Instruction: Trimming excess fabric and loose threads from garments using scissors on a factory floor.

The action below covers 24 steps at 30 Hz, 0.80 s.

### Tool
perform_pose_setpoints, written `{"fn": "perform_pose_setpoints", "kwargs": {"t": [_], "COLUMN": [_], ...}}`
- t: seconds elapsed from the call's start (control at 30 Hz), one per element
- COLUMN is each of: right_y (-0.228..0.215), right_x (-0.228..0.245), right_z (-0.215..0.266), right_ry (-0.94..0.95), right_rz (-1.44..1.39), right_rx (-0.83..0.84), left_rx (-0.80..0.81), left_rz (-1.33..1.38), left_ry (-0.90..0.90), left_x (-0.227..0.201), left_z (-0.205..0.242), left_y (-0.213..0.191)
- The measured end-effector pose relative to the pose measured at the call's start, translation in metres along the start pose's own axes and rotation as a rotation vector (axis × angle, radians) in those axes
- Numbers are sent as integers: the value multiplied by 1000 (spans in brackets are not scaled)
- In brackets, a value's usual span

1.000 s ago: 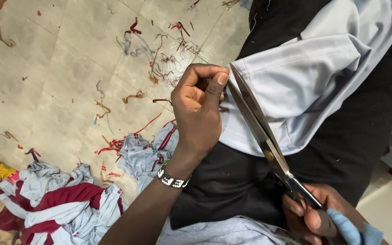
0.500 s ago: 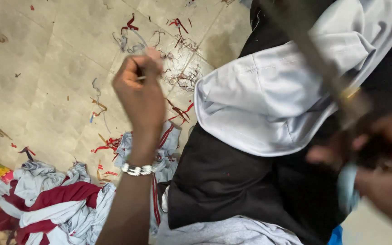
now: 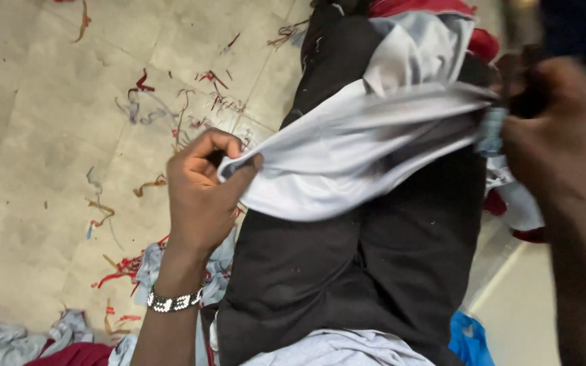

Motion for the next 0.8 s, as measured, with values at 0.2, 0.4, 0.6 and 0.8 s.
{"fn": "perform_pose_setpoints", "kwargs": {"t": [0.2,0.4,0.6,0.8], "right_y": [3,-20,-8,-11], "right_x": [-195,-97,3,10], "right_z": [92,140,108,99], "right_ry": [348,222,113,116], "right_rz": [-718,-332,7,17], "right_rx": [8,-131,-48,116], "left_rx": [-77,-123,321,197], "left_rz": [-445,-633,-1120,-811], "left_ry": [582,868,409,591], "left_x": [-77,-84,-28,-89], "left_z": [4,-18,-43,7], "left_y": [26,27,12,49]}}
Point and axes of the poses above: each hand's wrist, its own z-axis away from the middle knuckle, its own y-axis out of the palm, x = y × z, the point moved 8 cm from there along -z, towards the middle knuckle, and after that the axes turned 2 degrees about z, right-handed, at the moved point
